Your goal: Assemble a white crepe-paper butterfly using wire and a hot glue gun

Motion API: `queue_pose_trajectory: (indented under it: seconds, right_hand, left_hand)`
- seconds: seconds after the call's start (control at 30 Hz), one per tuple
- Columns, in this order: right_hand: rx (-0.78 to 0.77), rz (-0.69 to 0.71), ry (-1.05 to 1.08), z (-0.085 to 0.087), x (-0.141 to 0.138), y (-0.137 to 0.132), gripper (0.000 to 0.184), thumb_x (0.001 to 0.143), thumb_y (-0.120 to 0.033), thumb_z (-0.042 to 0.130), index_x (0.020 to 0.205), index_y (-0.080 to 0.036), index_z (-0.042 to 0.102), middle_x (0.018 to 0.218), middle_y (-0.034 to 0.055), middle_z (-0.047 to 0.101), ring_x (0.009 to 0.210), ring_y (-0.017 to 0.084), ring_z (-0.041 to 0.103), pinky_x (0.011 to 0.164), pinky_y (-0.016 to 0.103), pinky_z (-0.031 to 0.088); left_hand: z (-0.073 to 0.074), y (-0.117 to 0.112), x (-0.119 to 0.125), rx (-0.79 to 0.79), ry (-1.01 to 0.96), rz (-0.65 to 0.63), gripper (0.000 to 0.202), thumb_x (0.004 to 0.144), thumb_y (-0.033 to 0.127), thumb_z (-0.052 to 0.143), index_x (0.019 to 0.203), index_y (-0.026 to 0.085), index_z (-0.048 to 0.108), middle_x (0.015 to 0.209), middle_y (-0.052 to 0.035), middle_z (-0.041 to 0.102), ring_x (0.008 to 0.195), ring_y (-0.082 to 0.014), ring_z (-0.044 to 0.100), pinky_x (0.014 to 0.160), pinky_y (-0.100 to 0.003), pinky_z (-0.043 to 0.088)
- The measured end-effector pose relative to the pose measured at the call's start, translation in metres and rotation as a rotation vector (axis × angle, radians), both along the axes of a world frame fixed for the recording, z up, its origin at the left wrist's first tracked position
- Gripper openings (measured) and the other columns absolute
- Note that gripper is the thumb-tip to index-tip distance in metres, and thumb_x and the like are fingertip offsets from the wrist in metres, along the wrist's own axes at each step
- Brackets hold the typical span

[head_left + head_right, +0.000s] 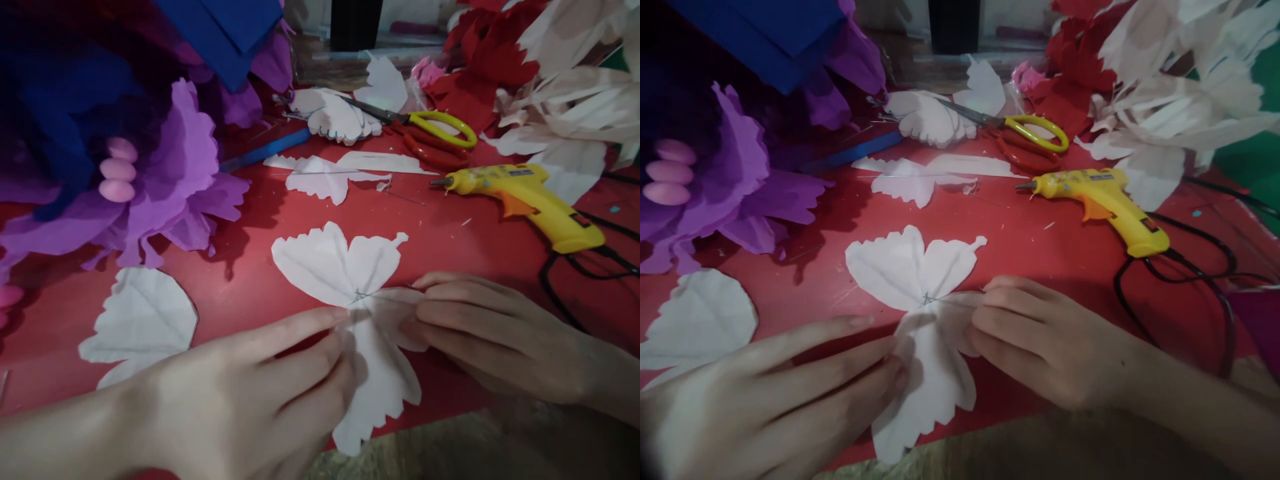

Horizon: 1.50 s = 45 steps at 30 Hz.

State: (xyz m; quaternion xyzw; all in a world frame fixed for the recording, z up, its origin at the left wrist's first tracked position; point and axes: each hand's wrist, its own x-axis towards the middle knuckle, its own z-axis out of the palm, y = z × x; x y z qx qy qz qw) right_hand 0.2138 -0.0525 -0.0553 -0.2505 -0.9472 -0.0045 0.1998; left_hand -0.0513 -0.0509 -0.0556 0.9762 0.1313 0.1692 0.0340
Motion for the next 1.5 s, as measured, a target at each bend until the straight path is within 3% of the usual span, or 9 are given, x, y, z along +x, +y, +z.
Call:
queue_pose_trajectory:
  seconds: [0.17,0.23,0.3,0.37,0.43,0.6,0.83,1.07,1.5]
  right_hand:
    - [0.027,0.009,0.002,-0.002,0.0,-0.001,0.02,0.094,-0.011,0.033,0.09,-0.011,0.052,0.087,0.0012,0.058,0.087,0.011,0.049,0.091,0.027,0.044]
    - [0.028,0.011,0.005,-0.004,0.001,-0.001,0.014,0.093,-0.011,0.037,0.091,-0.011,0.051,0.088,0.0021,0.057,0.088,0.012,0.048,0.089,0.029,0.044]
    - [0.02,0.013,0.011,-0.007,0.002,-0.001,0.013,0.091,-0.011,0.04,0.094,-0.01,0.052,0.089,0.0034,0.056,0.09,0.014,0.047,0.089,0.032,0.044]
    - [0.005,0.017,0.006,-0.009,0.003,-0.001,0.015,0.09,-0.01,0.04,0.098,-0.009,0.054,0.092,0.0045,0.056,0.091,0.015,0.047,0.089,0.034,0.044]
    - [-0.009,0.01,0.008,-0.01,0.003,-0.001,0.018,0.09,-0.01,0.04,0.1,-0.009,0.054,0.093,0.0051,0.056,0.093,0.016,0.047,0.089,0.035,0.044]
    - [-0.004,-0.01,0.014,-0.01,0.003,-0.003,0.016,0.089,-0.009,0.04,0.096,-0.009,0.054,0.094,0.0047,0.057,0.094,0.015,0.047,0.092,0.034,0.043]
    - [-0.05,-0.034,0.032,-0.015,0.008,-0.009,0.024,0.092,-0.015,0.033,0.104,-0.012,0.054,0.099,0.0053,0.058,0.1,0.016,0.048,0.098,0.039,0.04]
    - [-0.004,0.016,-0.097,-0.007,0.007,-0.005,0.038,0.089,-0.016,0.031,0.117,-0.009,0.056,0.126,0.0089,0.053,0.121,0.018,0.044,0.103,0.036,0.04]
    - [0.109,0.062,-0.162,-0.007,0.004,-0.003,0.038,0.089,-0.015,0.033,0.115,-0.009,0.06,0.123,0.0105,0.055,0.117,0.02,0.051,0.095,0.036,0.048]
  left_hand:
    - [0.003,0.007,0.002,0.011,0.024,-0.009,0.038,0.091,0.01,0.034,0.09,0.021,0.07,0.105,0.0069,0.071,0.106,-0.0133,0.055,0.121,-0.031,0.007]
    - [0.002,0.01,0.002,0.067,0.022,-0.149,0.033,0.089,0.013,0.039,0.091,0.023,0.071,0.105,0.0064,0.071,0.105,-0.0139,0.056,0.121,-0.033,0.003]
    - [0.001,0.01,0.002,0.085,0.006,-0.181,0.032,0.09,0.015,0.039,0.093,0.023,0.07,0.107,0.0059,0.07,0.106,-0.015,0.056,0.121,-0.036,0.004]
    - [0.0,0.01,0.002,0.023,0.024,0.031,0.037,0.092,0.012,0.035,0.09,0.024,0.07,0.108,0.0074,0.07,0.112,-0.0118,0.054,0.121,-0.03,0.004]
    - [0.001,0.011,0.003,-0.004,0.016,0.037,0.037,0.093,0.012,0.033,0.104,0.023,0.066,0.116,0.0073,0.067,0.118,-0.0103,0.052,0.12,-0.028,0.005]
    - [0.003,0.023,0.01,-0.088,0.102,0.097,0.036,0.095,0.034,0.037,0.124,0.023,0.056,0.138,-0.0064,0.051,0.128,-0.0201,0.046,0.115,-0.043,0.022]
    - [0.0,0.025,0.013,-0.11,0.193,0.096,0.048,0.095,0.044,0.037,0.135,0.02,0.045,0.143,-0.0155,0.041,0.133,-0.0293,0.04,0.105,-0.057,0.033]
    - [0.0,0.025,0.013,-0.12,0.229,0.097,0.053,0.093,0.043,0.038,0.14,0.019,0.036,0.146,-0.0128,0.037,0.135,-0.0273,0.036,0.112,-0.055,0.02]
    - [-0.004,0.021,0.011,-0.102,0.221,0.105,0.055,0.095,0.044,0.036,0.142,0.017,0.031,0.148,-0.0163,0.033,0.137,-0.0311,0.033,0.108,-0.06,0.026]
